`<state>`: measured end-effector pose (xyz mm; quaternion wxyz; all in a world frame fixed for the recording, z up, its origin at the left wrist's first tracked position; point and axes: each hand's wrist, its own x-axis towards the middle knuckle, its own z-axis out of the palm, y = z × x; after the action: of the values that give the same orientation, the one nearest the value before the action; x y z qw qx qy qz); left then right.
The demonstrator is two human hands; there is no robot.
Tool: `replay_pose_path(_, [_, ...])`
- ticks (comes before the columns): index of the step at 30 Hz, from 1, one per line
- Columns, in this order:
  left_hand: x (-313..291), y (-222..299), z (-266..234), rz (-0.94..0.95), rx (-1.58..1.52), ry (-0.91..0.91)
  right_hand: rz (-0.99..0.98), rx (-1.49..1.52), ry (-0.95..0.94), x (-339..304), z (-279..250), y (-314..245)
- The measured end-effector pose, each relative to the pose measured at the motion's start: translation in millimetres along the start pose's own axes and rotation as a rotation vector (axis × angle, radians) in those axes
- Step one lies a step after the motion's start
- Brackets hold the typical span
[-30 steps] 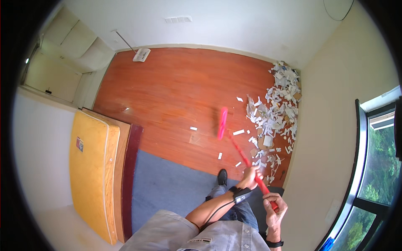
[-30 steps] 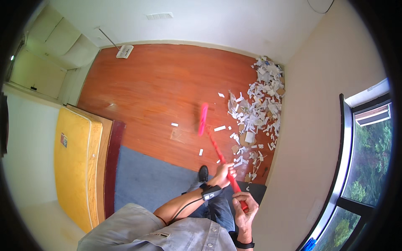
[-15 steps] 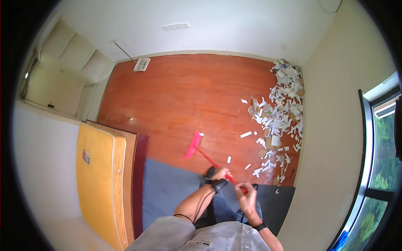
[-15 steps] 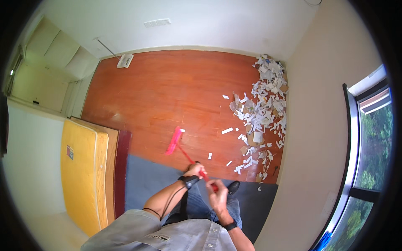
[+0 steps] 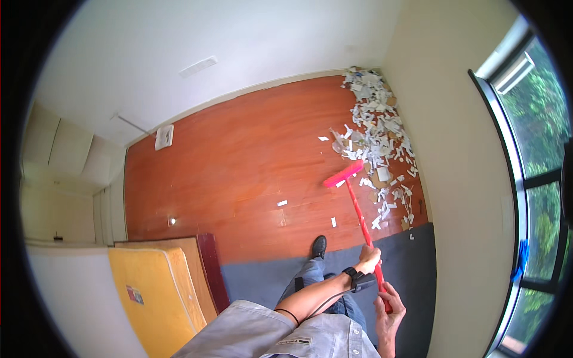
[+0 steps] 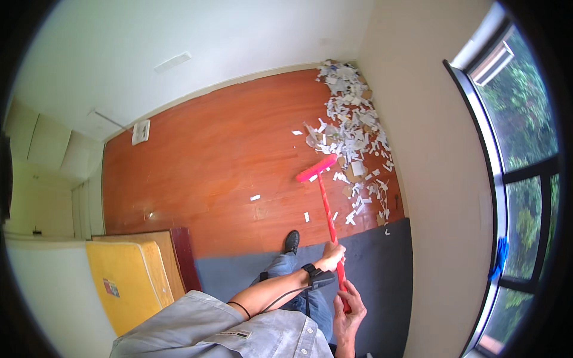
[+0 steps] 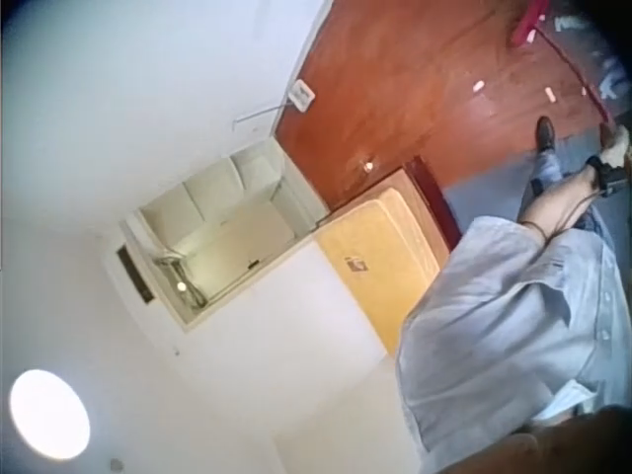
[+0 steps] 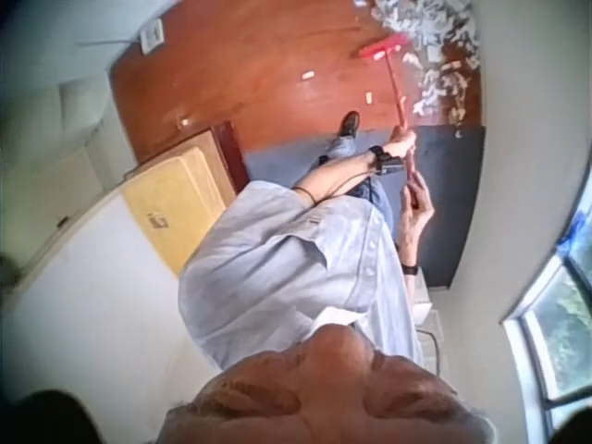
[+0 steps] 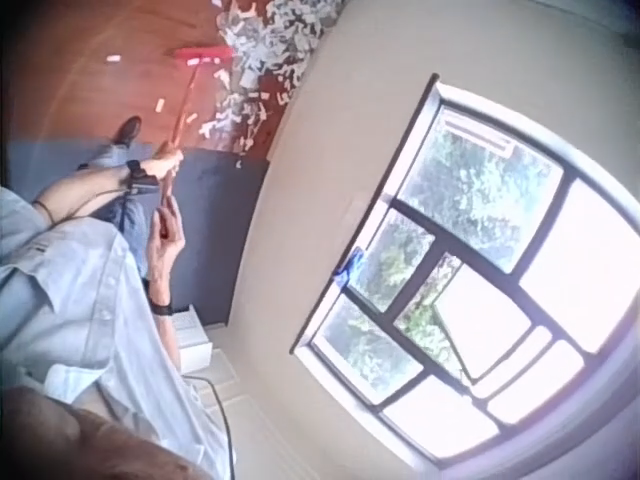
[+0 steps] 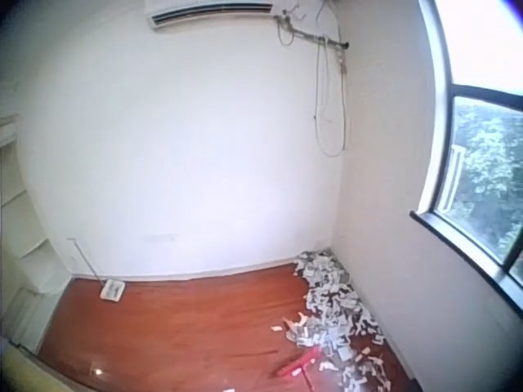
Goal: The recorder uses a broom to sweep paper scraps on the floor into a pile.
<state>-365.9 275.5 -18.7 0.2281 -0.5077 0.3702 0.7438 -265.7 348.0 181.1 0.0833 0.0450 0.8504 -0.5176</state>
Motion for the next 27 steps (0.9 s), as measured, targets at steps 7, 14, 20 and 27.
replay_pose_path(7, [-64, -152, -77, -0.105, 0.424, 0.146, 0.471, -0.311, -0.169, -141, -16, 70])
replay_pose_path(14, [-101, -291, -204, -0.416, 0.787, -0.136, 0.416, -0.244, -0.152, -334, 14, 83])
replay_pose_path(20, [-106, -270, -242, -0.543, 0.866, -0.432, 0.419, -0.37, -0.18, -343, 52, 102])
replay_pose_path(27, [-123, -194, -277, -0.497, 0.711, -0.544, 0.444, -0.321, -0.159, -325, 92, 124])
